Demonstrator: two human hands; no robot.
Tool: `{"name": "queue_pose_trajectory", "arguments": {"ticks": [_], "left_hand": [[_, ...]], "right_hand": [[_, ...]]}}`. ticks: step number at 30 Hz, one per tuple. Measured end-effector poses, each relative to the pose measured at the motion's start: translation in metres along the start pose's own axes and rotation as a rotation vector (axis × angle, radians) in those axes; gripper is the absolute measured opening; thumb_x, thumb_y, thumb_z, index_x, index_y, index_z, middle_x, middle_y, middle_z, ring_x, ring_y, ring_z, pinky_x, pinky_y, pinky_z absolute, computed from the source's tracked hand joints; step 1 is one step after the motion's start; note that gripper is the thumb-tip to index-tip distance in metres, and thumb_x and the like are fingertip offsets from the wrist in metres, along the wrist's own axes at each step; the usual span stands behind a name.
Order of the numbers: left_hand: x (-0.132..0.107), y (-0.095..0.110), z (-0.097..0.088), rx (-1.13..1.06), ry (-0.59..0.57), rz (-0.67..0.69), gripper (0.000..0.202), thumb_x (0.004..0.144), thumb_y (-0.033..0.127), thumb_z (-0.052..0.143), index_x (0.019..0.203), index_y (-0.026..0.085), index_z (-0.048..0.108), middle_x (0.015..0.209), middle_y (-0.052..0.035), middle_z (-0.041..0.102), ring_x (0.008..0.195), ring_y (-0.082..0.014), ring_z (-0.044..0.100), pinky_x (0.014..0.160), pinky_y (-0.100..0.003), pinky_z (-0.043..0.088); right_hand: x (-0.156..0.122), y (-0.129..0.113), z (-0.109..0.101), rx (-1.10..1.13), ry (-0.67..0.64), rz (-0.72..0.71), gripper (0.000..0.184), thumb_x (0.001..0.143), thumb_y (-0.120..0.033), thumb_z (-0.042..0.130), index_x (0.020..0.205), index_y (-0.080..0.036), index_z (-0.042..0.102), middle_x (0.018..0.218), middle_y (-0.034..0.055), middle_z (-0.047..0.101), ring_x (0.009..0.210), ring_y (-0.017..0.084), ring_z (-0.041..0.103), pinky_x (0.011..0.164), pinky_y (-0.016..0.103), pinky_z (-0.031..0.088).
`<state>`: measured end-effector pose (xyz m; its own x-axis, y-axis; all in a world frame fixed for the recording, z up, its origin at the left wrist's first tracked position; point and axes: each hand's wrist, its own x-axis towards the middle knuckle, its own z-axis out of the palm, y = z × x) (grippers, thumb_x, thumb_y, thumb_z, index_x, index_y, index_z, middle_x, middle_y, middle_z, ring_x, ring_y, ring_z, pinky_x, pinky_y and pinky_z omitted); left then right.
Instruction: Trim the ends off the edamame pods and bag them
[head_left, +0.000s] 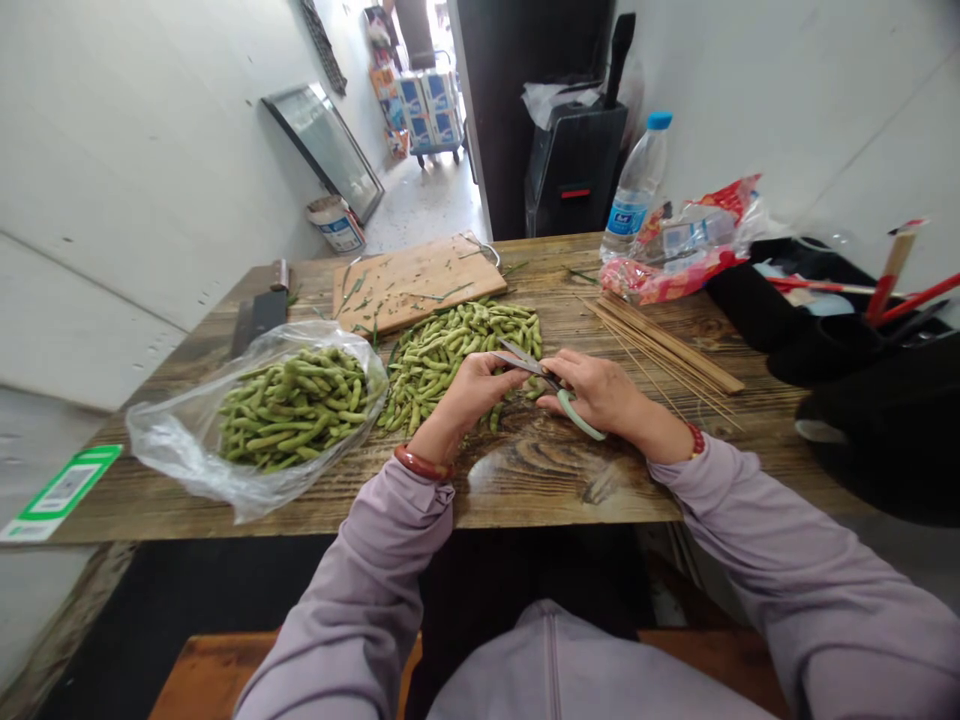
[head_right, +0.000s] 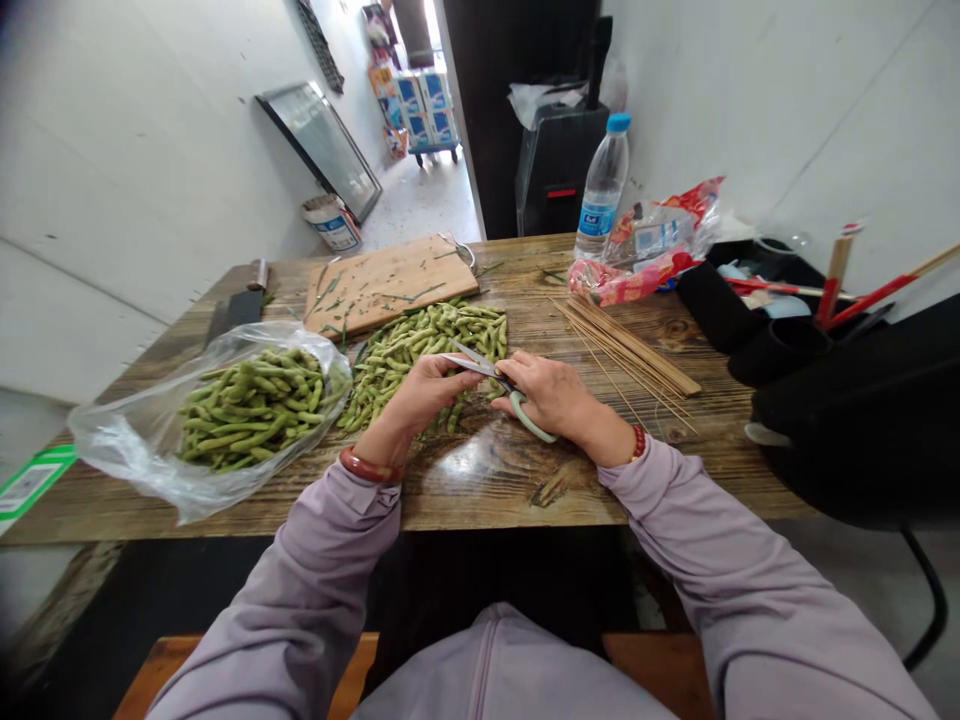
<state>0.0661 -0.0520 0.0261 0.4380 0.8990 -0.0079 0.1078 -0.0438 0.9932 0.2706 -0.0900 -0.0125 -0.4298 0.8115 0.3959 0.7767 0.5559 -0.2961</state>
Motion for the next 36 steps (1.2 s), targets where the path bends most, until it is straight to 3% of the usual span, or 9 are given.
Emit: {"name": "queue_pose_trajectory", "arguments": {"ticks": [7, 12, 17, 26, 32, 36], "left_hand": [[0.004, -0.007, -0.007, 0.023, 0.083, 0.028, 0.018, 0.071, 0.029, 0.079, 0.080, 0.014, 0.080, 0.073, -0.0030, 0.070, 0.066, -0.0119, 0.054, 0.057, -0.022, 0.038], [0.006, -0.012, -0.012, -0.144, 0.170, -0.072, 0.026, 0.069, 0.036, 0.083, 0.081, 0.014, 0.076, 0.063, 0.0021, 0.059, 0.047, -0.0037, 0.032, 0.043, -0.021, 0.020], [0.007, -0.013, -0.014, -0.333, 0.199, -0.110, 0.028, 0.064, 0.030, 0.086, 0.083, 0.013, 0.073, 0.071, -0.0002, 0.064, 0.049, -0.0028, 0.040, 0.043, -0.017, 0.024], [0.008, -0.014, -0.011, -0.392, 0.146, -0.151, 0.028, 0.065, 0.026, 0.085, 0.083, 0.012, 0.070, 0.071, -0.0016, 0.067, 0.046, -0.0019, 0.039, 0.042, -0.015, 0.025], [0.005, -0.017, -0.004, -0.361, 0.032, -0.138, 0.029, 0.068, 0.029, 0.084, 0.084, 0.011, 0.068, 0.073, -0.0022, 0.067, 0.046, -0.0018, 0.039, 0.040, -0.015, 0.025], [0.004, -0.017, -0.001, -0.347, 0.023, -0.137, 0.030, 0.068, 0.032, 0.084, 0.084, 0.012, 0.068, 0.071, -0.0017, 0.066, 0.047, -0.0028, 0.042, 0.039, -0.015, 0.024]], "right_hand": [[0.001, 0.001, 0.000, 0.006, -0.008, 0.024, 0.030, 0.090, -0.039, 0.069, 0.113, -0.021, 0.064, 0.098, 0.0067, 0.068, 0.081, 0.020, 0.064, 0.066, 0.029, 0.044], [0.001, 0.006, 0.000, -0.007, 0.075, 0.119, 0.036, 0.090, -0.042, 0.069, 0.118, -0.019, 0.064, 0.097, 0.0075, 0.067, 0.078, 0.022, 0.063, 0.065, 0.031, 0.045], [0.002, 0.007, 0.000, 0.061, 0.117, 0.112, 0.041, 0.089, -0.040, 0.071, 0.122, -0.019, 0.062, 0.100, 0.0086, 0.066, 0.080, 0.022, 0.063, 0.070, 0.033, 0.050], [0.002, 0.006, 0.003, 0.141, 0.115, 0.048, 0.052, 0.083, -0.040, 0.077, 0.127, -0.019, 0.060, 0.112, 0.0113, 0.065, 0.084, 0.023, 0.066, 0.076, 0.036, 0.054], [0.002, 0.007, 0.006, 0.141, 0.146, 0.006, 0.052, 0.083, -0.043, 0.077, 0.124, -0.017, 0.060, 0.108, 0.0113, 0.065, 0.083, 0.023, 0.065, 0.075, 0.036, 0.053], [0.001, 0.005, 0.003, 0.124, 0.127, 0.000, 0.044, 0.087, -0.044, 0.073, 0.121, -0.018, 0.061, 0.100, 0.0082, 0.065, 0.078, 0.021, 0.062, 0.069, 0.032, 0.049]]}}
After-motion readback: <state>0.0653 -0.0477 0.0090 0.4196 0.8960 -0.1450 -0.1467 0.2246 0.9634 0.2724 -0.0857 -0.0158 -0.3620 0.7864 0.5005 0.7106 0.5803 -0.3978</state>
